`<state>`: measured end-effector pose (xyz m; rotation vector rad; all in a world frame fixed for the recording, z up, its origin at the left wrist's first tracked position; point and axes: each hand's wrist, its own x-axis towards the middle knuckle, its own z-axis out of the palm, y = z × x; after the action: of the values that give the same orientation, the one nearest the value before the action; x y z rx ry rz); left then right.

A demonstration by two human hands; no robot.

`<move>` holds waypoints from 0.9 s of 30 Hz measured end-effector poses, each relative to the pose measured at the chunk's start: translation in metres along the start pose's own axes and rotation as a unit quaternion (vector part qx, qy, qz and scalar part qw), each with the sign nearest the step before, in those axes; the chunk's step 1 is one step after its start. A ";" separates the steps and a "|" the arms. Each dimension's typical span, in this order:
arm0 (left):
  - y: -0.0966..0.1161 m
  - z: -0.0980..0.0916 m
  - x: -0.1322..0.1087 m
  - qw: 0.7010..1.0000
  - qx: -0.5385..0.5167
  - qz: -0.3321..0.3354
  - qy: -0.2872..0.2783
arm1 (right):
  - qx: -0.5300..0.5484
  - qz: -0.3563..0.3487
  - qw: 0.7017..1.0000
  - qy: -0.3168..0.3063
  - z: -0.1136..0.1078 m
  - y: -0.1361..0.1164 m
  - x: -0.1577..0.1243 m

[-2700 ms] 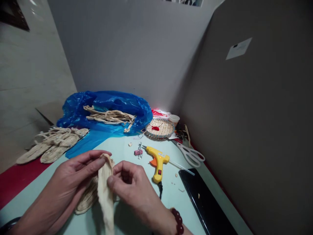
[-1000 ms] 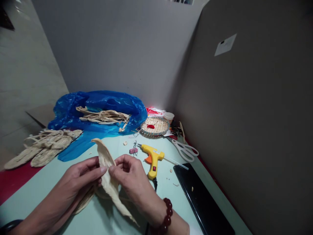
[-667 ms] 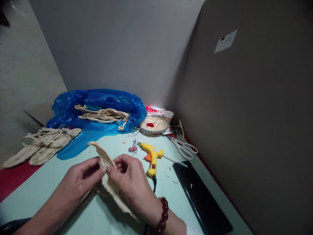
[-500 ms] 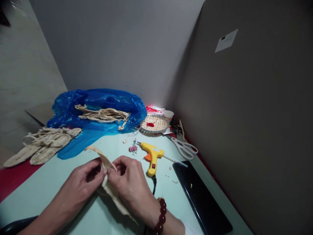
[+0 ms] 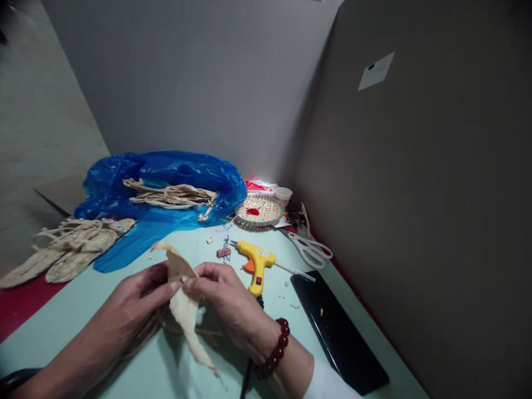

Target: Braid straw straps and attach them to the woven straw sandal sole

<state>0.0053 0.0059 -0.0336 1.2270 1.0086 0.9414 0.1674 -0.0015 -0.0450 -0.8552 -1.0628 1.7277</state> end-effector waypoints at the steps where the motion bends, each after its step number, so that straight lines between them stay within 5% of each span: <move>1: 0.001 0.001 0.000 0.999 -0.049 -0.018 -0.006 | 0.011 -0.011 1.000 -0.002 -0.001 0.001 0.001; 7: 0.006 0.002 -0.002 0.967 -0.237 -0.060 -0.070 | 0.064 -0.029 0.997 -0.011 -0.002 -0.001 0.002; 20: 0.004 0.003 -0.001 0.957 -0.286 -0.048 -0.026 | 0.136 -0.039 0.990 -0.020 -0.001 -0.003 0.003; 27: 0.004 0.000 -0.004 0.947 -0.301 -0.113 -0.023 | 0.098 -0.049 0.994 -0.021 -0.004 -0.002 0.005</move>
<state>0.0043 0.0020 -0.0292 0.6050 0.7234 0.9393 0.1696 0.0042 -0.0451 -0.6359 -0.9277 1.7411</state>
